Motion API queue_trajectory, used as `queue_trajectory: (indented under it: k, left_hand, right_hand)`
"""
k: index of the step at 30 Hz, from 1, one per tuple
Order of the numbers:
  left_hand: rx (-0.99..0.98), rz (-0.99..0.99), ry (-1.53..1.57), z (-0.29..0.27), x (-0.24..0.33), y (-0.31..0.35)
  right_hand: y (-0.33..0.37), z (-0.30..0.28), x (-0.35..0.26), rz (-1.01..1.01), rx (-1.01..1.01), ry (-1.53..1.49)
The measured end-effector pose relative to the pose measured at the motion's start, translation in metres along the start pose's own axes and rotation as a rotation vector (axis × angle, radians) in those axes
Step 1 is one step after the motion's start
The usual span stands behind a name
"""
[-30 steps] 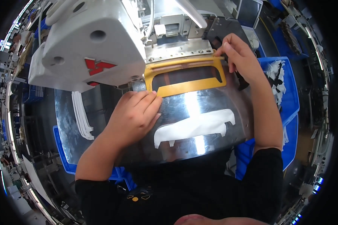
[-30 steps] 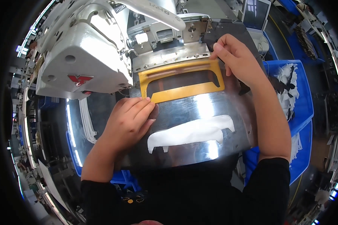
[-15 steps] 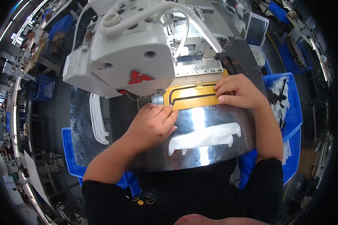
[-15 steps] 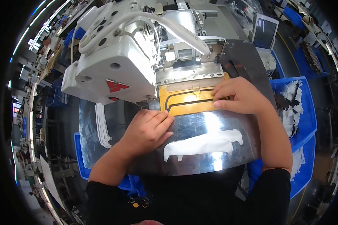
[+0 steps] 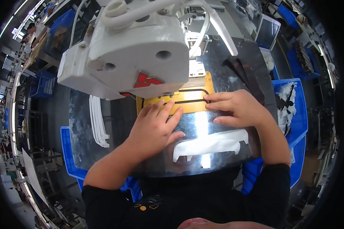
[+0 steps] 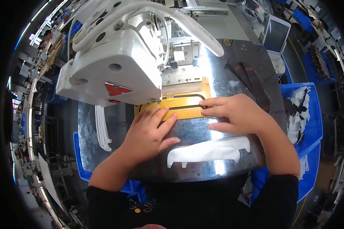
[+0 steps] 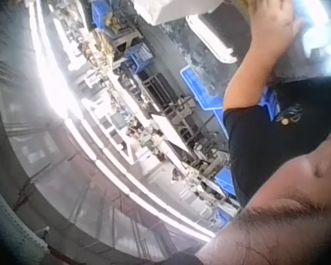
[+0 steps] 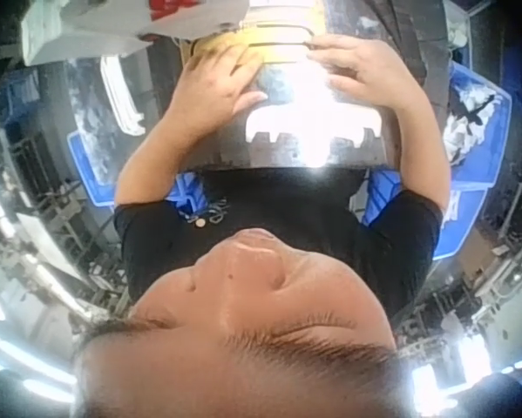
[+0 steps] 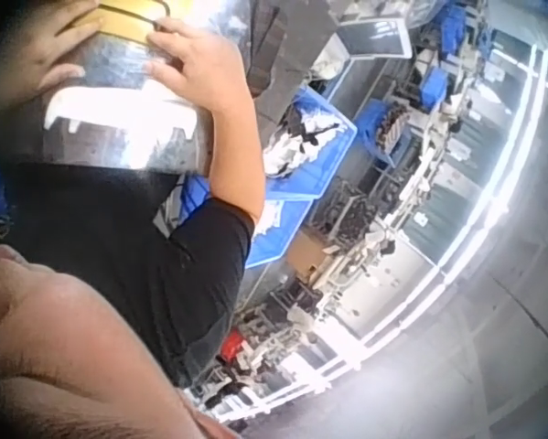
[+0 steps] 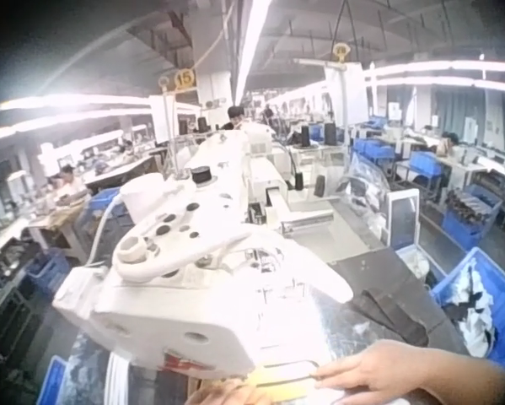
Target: Use an industrial machine to align and sew components for footwear.
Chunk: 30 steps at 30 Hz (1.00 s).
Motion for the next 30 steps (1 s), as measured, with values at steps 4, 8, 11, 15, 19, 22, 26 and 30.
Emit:
queue_trajectory:
  k: [4,8,11,15,19,22,26,30]
  left_hand:
    - [-0.022,-0.005,-0.011,-0.0012,0.0041,0.0000]
    - [-0.048,-0.012,-0.015,-0.0001,0.0043,0.0005]
    - [-0.058,-0.012,0.008,-0.0021,0.0030,0.0003]
    - [-0.082,-0.006,0.017,-0.0025,0.0014,0.0000]
    - [-0.088,-0.012,0.031,-0.0042,0.0023,0.0014]
    - [-0.072,-0.035,0.028,-0.0076,0.0017,0.0012]
    - [-0.078,-0.028,0.031,-0.0070,0.0003,-0.0002]
    - [-0.073,-0.007,0.031,-0.0062,0.0014,-0.0019]
  right_hand:
    - [0.0025,0.0001,-0.0010,-0.014,0.012,0.006]
    - [0.0027,-0.0002,-0.0018,-0.039,0.023,0.036]
    - [0.0028,0.0001,-0.0005,-0.037,0.025,0.029]
    - [0.0011,0.0000,-0.0008,0.026,-0.038,-0.040]
    - [0.0010,0.0032,-0.0026,-0.038,0.009,-0.003]
    - [-0.0017,0.0040,-0.0036,-0.034,0.014,0.009]
    - [-0.0030,0.0054,-0.0027,-0.047,0.028,0.015]
    - [-0.0024,0.0045,-0.0062,-0.051,0.059,0.037]
Point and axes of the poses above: each hand's wrist, its own y-axis away from the middle knuckle, its own z-axis out of the palm, x = y × z, the point moved 6 cm from there along -y, towards the middle knuckle, and after that the axes turned 7 degrees about z, right-handed, at the moved point
